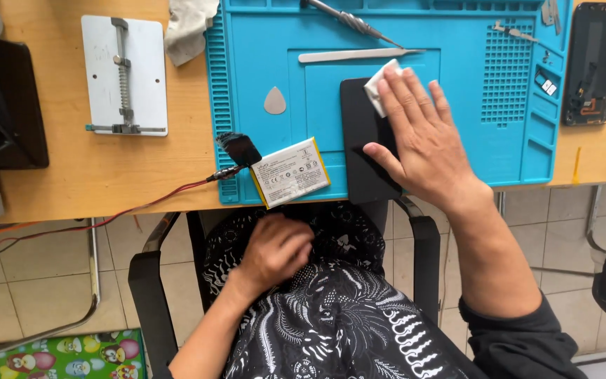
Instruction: The person cleans a black smartphone by spraying a cleaning solution onto a white wipe and wiping the phone's screen and edges. The person uses tweezers to assist in cleaning the edges and corners of the device.
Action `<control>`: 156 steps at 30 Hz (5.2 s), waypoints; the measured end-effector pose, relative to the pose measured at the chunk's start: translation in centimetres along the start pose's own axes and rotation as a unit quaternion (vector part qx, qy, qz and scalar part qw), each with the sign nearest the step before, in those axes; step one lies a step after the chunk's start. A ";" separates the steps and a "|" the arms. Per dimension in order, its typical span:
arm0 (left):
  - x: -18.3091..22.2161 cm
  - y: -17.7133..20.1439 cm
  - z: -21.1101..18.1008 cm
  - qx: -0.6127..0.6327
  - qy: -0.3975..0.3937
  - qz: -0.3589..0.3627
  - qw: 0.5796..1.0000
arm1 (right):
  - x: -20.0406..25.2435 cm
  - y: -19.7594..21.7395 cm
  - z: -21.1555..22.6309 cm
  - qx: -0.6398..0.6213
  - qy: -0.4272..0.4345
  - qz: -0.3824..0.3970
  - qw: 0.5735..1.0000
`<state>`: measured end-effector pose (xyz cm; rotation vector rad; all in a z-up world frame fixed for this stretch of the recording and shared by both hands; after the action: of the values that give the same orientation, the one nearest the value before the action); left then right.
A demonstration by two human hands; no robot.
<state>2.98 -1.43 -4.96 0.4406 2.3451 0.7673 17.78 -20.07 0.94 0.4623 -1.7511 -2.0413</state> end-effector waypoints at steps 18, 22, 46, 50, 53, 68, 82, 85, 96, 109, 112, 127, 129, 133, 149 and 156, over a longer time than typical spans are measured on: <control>7.1 -7.2 10.3 -0.157 0.152 0.205 0.954 | 0.1 0.7 3.2 0.025 0.036 -0.055 0.998; 8.1 -7.7 11.0 -0.154 0.170 0.208 0.951 | 2.6 1.5 5.4 0.005 0.040 -0.028 0.999; -0.8 0.3 -0.1 0.036 -0.138 0.082 0.986 | 0.0 -0.4 3.7 -0.026 -0.019 0.012 0.999; 9.6 -4.1 8.0 -0.116 0.075 0.307 0.942 | 4.0 -1.2 6.4 -0.030 -0.010 0.022 0.999; 12.5 -5.7 10.7 -0.141 0.142 0.400 0.894 | 2.3 -1.4 5.7 -0.035 -0.005 0.023 0.999; 9.4 -7.8 12.7 -0.094 0.148 0.392 0.903 | -0.5 -0.6 6.1 0.001 0.001 0.015 1.000; 16.7 -11.7 20.1 -0.036 0.198 0.374 0.905 | -0.4 2.7 6.1 -0.079 0.028 -0.103 0.991; 15.8 -11.6 20.6 -0.024 0.204 0.371 0.906 | -3.2 4.2 5.3 -0.106 0.079 -0.177 0.975; 16.3 -11.7 21.7 0.024 0.251 0.359 0.899 | -3.8 3.3 3.9 -0.063 0.082 -0.191 0.976; 16.7 -12.6 22.4 0.070 0.286 0.350 0.889 | -4.9 3.4 3.3 -0.042 0.085 -0.178 0.979; 16.4 -12.7 22.4 0.079 0.290 0.350 0.887 | -5.0 3.9 3.7 -0.053 0.088 -0.175 0.979; 7.1 -8.5 15.6 0.105 0.320 0.318 0.886 | -3.7 4.2 5.0 -0.072 0.114 -0.181 0.974; 7.0 -7.8 15.0 0.107 0.328 0.311 0.885 | -2.4 3.9 5.6 -0.065 0.111 -0.180 0.975; 7.3 -6.2 14.3 0.097 0.347 0.301 0.883 | -4.2 3.6 4.2 -0.058 0.125 -0.192 0.972; 2.8 -5.2 6.4 0.153 0.306 0.292 0.893 | 6.1 1.9 3.0 -0.115 0.026 -0.235 0.965; 7.7 -5.9 10.8 0.096 0.338 0.305 0.885 | 9.3 -1.5 8.4 0.003 0.030 -0.049 0.998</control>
<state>3.58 2.11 -18.97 1.2010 2.9800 1.1110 5.46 -17.45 0.88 0.6175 -1.7310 -2.0671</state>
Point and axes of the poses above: each hand's wrist, its own x-axis away from the middle knuckle, its own y-axis out of the back of the hand, z = x × y, the point moved 10 cm from there along -x, towards the middle knuckle, and after that the axes turned 1 degree about y, right-handed, at the moved point
